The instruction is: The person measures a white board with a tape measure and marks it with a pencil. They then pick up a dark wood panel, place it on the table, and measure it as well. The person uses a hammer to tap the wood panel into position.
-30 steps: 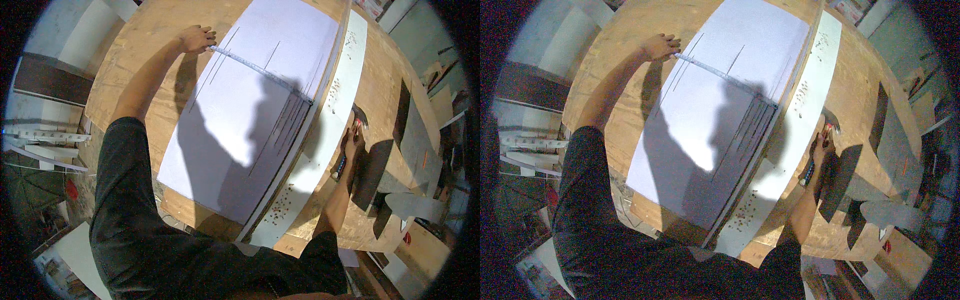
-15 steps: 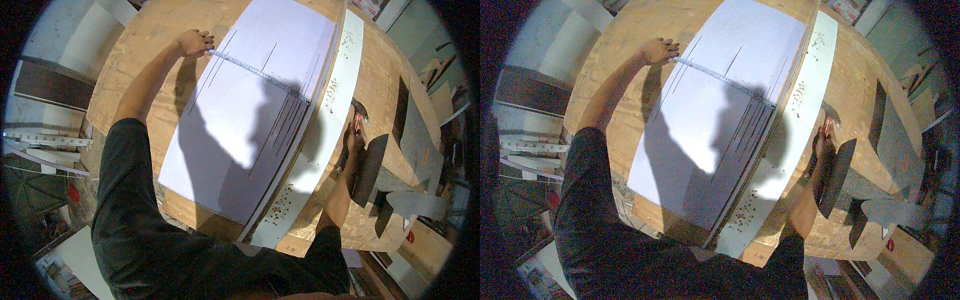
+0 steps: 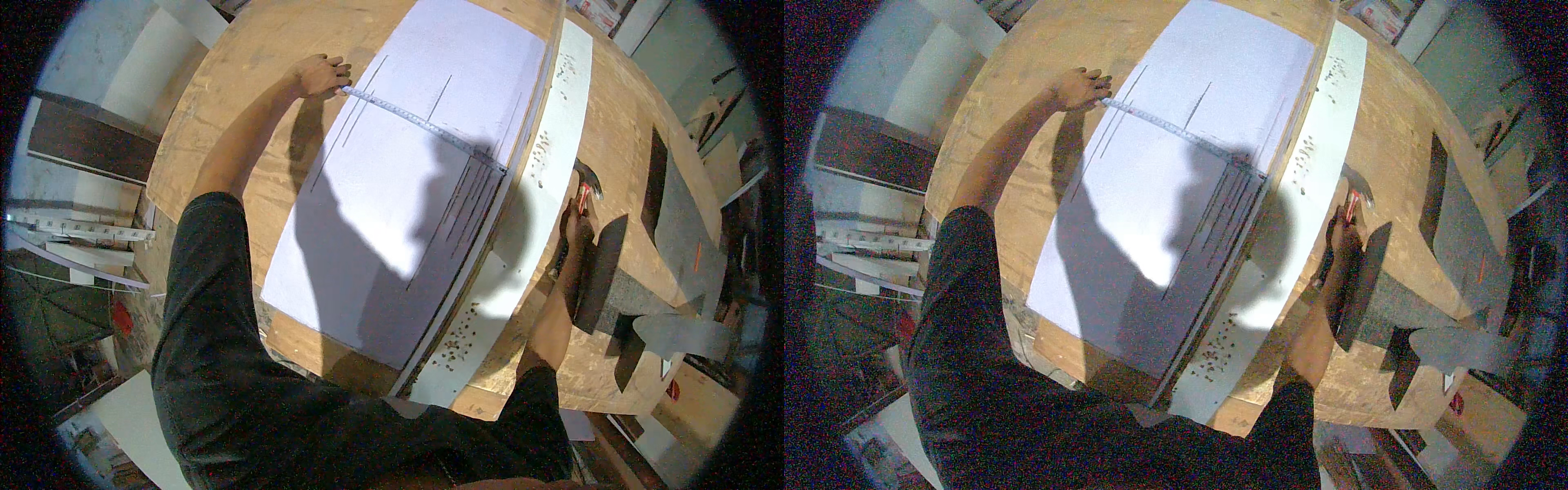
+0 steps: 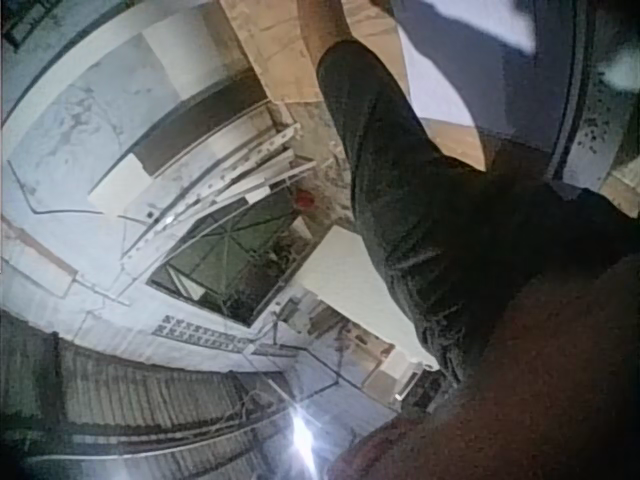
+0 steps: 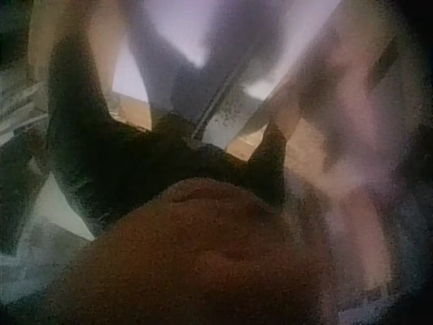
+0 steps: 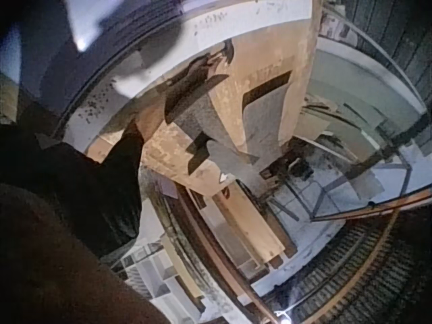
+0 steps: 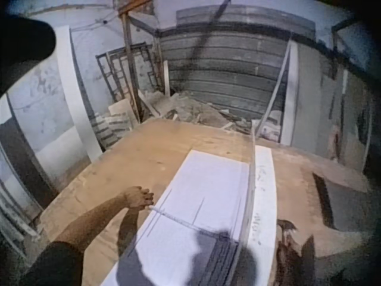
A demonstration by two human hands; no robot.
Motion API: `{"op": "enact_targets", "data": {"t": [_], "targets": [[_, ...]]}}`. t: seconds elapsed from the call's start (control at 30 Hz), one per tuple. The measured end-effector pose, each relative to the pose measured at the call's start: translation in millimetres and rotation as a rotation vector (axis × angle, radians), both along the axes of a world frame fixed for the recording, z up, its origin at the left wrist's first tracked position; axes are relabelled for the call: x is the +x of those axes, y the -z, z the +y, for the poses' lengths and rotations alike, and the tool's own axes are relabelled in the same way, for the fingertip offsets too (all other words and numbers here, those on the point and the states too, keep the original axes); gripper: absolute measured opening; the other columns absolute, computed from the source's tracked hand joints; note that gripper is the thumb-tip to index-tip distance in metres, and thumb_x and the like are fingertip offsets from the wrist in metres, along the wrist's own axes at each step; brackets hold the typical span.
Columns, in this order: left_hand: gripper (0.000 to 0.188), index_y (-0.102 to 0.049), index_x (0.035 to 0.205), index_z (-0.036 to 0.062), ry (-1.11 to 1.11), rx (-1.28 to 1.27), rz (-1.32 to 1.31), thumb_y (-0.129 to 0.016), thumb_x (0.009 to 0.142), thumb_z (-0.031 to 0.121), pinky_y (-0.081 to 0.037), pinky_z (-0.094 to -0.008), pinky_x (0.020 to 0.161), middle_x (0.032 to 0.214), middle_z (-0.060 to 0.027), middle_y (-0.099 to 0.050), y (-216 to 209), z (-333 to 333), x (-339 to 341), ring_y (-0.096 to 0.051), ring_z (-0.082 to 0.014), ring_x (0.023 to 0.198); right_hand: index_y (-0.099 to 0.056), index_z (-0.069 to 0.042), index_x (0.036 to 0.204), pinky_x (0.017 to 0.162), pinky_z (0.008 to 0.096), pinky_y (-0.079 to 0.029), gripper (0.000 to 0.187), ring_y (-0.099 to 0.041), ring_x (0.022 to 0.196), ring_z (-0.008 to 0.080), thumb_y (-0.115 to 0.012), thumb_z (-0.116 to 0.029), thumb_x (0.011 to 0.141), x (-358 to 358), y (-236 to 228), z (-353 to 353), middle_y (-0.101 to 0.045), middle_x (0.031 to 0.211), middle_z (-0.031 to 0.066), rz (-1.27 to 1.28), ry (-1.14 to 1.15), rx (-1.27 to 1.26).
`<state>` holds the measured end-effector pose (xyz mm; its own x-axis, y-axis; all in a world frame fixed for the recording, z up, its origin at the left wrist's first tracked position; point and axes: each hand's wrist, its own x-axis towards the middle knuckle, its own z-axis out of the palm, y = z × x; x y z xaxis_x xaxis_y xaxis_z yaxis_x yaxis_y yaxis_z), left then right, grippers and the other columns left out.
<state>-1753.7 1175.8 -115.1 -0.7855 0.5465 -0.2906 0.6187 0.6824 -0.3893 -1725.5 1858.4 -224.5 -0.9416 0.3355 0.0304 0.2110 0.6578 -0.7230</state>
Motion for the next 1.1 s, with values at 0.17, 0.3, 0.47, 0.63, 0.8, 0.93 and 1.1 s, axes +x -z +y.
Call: {"op": "enact_targets", "data": {"t": [0.17, 0.3, 0.47, 0.63, 0.8, 0.93, 1.1], "targets": [[0.037, -0.055, 0.119, 0.0222, -0.025, 0.024, -0.040, -0.058, 0.083, 0.032, -0.049, -0.0411, 0.089, 0.134, -0.0015, -0.050, 5, -7, 2, -0.048, -0.0214, 0.120, -0.052, 0.000, 0.132, 0.080, 0.0294, -0.048, 0.049, -0.063, 0.093, 0.0205, -0.063, -0.024, 0.091, -9, 2, -3, -0.067, 0.108, 0.0184, 0.007, -0.001, 0.005], [0.036, -0.056, 0.118, 0.0219, -0.011, 0.005, 0.001, -0.056, 0.084, 0.033, -0.049, -0.0411, 0.089, 0.133, -0.0016, -0.050, 7, -6, 0, -0.048, -0.0214, 0.121, -0.052, 0.000, 0.132, 0.080, 0.0298, -0.048, 0.049, -0.063, 0.093, 0.0209, -0.063, -0.024, 0.091, -14, 0, 3, -0.067, 0.108, 0.0186, 0.018, 0.016, 0.008], [0.035, -0.056, 0.117, 0.0218, 0.029, 0.052, -0.004, -0.056, 0.083, 0.032, -0.049, -0.0397, 0.087, 0.129, -0.0002, -0.052, 0, 0, -3, -0.049, -0.0213, 0.118, -0.052, 0.000, 0.131, 0.081, 0.0303, -0.048, 0.049, -0.063, 0.094, 0.0213, -0.063, -0.025, 0.091, -17, 0, 8, -0.067, 0.108, 0.0189, 0.017, 0.026, 0.010], [0.035, -0.057, 0.115, 0.0222, 0.025, 0.055, 0.028, -0.055, 0.082, 0.033, -0.049, -0.0397, 0.086, 0.125, 0.0006, -0.053, 9, -6, -1, -0.050, -0.0211, 0.116, -0.052, 0.000, 0.131, 0.081, 0.0308, -0.047, 0.048, -0.062, 0.094, 0.0217, -0.062, -0.026, 0.092, -16, 2, 2, -0.067, 0.108, 0.0192, 0.026, 0.011, 0.006], [0.033, -0.058, 0.115, 0.0227, 0.004, 0.041, 0.018, -0.054, 0.083, 0.033, -0.049, -0.0395, 0.086, 0.126, 0.0003, -0.054, 11, -5, -4, -0.050, -0.0211, 0.116, -0.052, 0.000, 0.131, 0.082, 0.0314, -0.047, 0.048, -0.062, 0.095, 0.0221, -0.061, -0.027, 0.092, -11, 2, -1, -0.066, 0.109, 0.0195, 0.028, 0.012, 0.004], [0.033, -0.058, 0.115, 0.0217, 0.008, 0.054, 0.024, -0.054, 0.084, 0.030, -0.048, -0.0395, 0.088, 0.128, -0.0001, -0.053, 14, -10, -3, -0.049, -0.0213, 0.117, -0.052, 0.001, 0.131, 0.082, 0.0318, -0.047, 0.048, -0.062, 0.095, 0.0224, -0.061, -0.028, 0.092, -12, 3, -4, -0.066, 0.109, 0.0197, 0.023, 0.006, 0.004], [0.032, -0.059, 0.115, 0.0206, 0.021, 0.029, 0.038, -0.054, 0.084, 0.030, -0.048, -0.0394, 0.089, 0.130, -0.0004, -0.052, 12, -8, -2, -0.049, -0.0216, 0.118, -0.052, 0.001, 0.130, 0.083, 0.0323, -0.047, 0.049, -0.062, 0.096, 0.0228, -0.061, -0.029, 0.092, -13, 4, -4, -0.066, 0.109, 0.0200, 0.017, 0.003, -0.001]]}}
